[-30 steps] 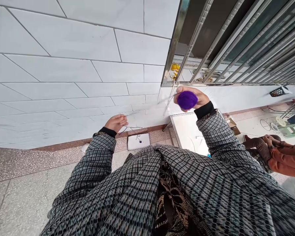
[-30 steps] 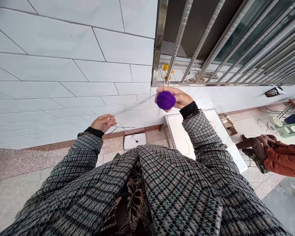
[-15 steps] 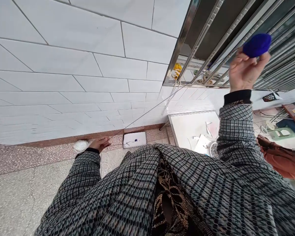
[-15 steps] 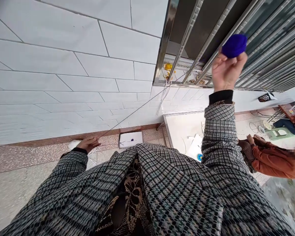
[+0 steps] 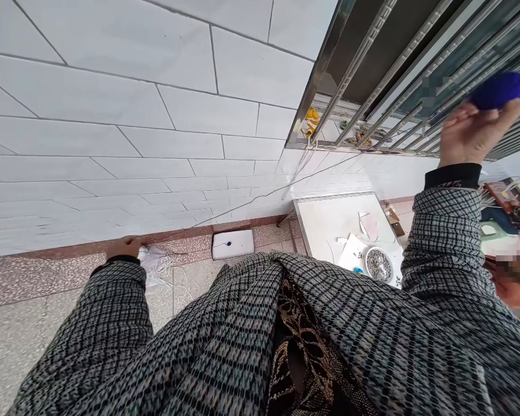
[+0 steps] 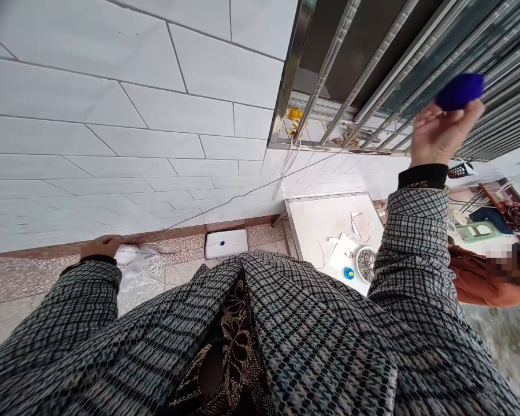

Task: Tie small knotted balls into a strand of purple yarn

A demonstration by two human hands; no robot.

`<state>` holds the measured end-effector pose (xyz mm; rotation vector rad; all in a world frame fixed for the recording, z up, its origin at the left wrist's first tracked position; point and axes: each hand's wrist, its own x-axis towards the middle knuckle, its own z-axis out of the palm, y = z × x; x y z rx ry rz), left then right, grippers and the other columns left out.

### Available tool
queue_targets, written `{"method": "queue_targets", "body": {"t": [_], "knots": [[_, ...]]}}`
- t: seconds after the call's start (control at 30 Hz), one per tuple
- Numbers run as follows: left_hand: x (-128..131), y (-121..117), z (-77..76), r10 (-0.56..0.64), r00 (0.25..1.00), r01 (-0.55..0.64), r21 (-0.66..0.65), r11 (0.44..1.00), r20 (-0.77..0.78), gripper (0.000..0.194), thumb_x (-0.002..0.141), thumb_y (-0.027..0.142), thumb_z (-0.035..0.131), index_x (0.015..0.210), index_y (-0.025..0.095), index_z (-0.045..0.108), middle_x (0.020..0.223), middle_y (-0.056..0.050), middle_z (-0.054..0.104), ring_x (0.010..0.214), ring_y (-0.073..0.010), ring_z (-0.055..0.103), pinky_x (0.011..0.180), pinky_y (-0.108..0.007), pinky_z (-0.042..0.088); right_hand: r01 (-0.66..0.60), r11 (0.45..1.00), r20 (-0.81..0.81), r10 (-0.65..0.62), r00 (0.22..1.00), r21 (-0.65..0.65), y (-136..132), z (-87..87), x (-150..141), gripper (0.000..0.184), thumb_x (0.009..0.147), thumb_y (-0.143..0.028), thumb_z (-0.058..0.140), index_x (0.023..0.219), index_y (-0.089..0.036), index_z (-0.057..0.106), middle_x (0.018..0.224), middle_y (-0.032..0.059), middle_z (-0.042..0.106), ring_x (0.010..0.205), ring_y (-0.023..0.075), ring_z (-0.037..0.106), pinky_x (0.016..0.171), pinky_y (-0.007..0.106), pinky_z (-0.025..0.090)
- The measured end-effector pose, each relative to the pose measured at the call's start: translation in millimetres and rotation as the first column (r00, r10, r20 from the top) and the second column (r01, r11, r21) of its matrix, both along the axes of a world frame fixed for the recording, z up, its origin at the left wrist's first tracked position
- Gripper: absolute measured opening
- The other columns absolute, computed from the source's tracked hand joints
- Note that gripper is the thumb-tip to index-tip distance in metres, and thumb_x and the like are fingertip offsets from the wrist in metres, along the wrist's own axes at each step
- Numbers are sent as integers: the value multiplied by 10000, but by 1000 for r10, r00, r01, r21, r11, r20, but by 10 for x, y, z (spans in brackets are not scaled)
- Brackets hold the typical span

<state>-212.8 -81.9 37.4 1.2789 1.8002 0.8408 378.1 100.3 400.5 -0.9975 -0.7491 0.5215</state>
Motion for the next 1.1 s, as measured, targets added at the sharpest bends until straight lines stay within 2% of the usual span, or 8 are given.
{"method": "queue_targets", "body": {"t": [0.1, 0.2, 0.3, 0.43, 0.6, 0.9, 1.03, 1.1], "knots": [[272, 467, -29, -92, 996, 92, 97, 991, -3, 335, 767, 220, 742, 535, 113, 526, 491, 37, 452, 556, -61, 397, 610, -247, 272, -465, 867, 53, 481, 875, -179, -125, -75, -479, 418, 968, -246, 347, 565, -169, 425, 711, -43, 679, 644, 16, 584, 539, 106, 344], [682, 1056, 38, -135, 991, 129, 151, 980, 25, 338, 713, 298, 799, 507, 173, 561, 492, 20, 520, 575, -111, 435, 601, -240, 353, -734, 542, 57, 818, 573, -409, -201, -320, -942, 94, 789, -234, 454, 795, -175, 528, 721, -55, 657, 538, 28, 428, 555, 187, 348], [1232, 1449, 419, -178, 978, 139, 303, 943, 107, 282, 878, 455, 742, 955, 191, 801, 984, -55, 814, 1024, -220, 706, 969, -323, 557, -850, 188, -33, 972, 234, -492, -224, -703, -1343, 399, 726, -316, 823, 990, -211, 543, 742, -46, 622, 588, 91, 487, 617, 243, 490], [1900, 1453, 1137, -507, 715, 129, 621, 773, 481, 547, 986, 617, 685, 1332, 201, 764, 1280, -130, 779, 1238, -279, 739, 1063, -431, 596, -831, -38, -139, 989, 48, -555, -212, -1168, -1736, 477, 783, -466, 882, 998, -196, 554, 767, -14, 604, 651, 118, 487, 682, 289, 508], [2079, 1273, 1295, -478, 674, 112, 561, 820, 563, 381, 911, 486, 793, 1102, 157, 814, 670, 6, 589, 516, -94, 464, 504, -241, 389, -867, -12, -208, 972, 106, -499, -105, -1335, -1772, 455, 815, -471, 875, 937, -216, 518, 757, -36, 511, 702, 127, 460, 697, 286, 457], [1546, 1235, 242, -153, 825, 37, 218, 975, 545, 317, 715, 508, 757, 723, 199, 686, 464, 79, 304, 433, -92, 271, 480, -261, 237, -928, 213, -184, 943, 277, -305, 83, -1047, -1341, 430, 776, -336, 821, 997, -229, 468, 840, -34, 578, 644, 107, 398, 645, 257, 446], [1349, 1283, 7, -200, 934, 201, 26, 979, 296, 403, 623, 515, 841, 845, 184, 779, 918, -150, 791, 990, -333, 756, 927, -430, 611, -902, 84, -141, 978, 157, -423, 44, -1298, -1521, 432, 814, -432, 852, 981, -230, 508, 770, -37, 551, 642, 120, 457, 636, 268, 451], [1371, 1368, 118, -254, 937, 234, 109, 966, 239, 616, 635, 543, 872, 1111, 156, 816, 1393, -227, 756, 1466, -439, 602, 1288, -535, 439, -887, 18, -157, 982, 102, -461, 14, -1460, -1691, 440, 820, -470, 864, 966, -226, 528, 762, -36, 556, 652, 117, 485, 638, 270, 458]]}}
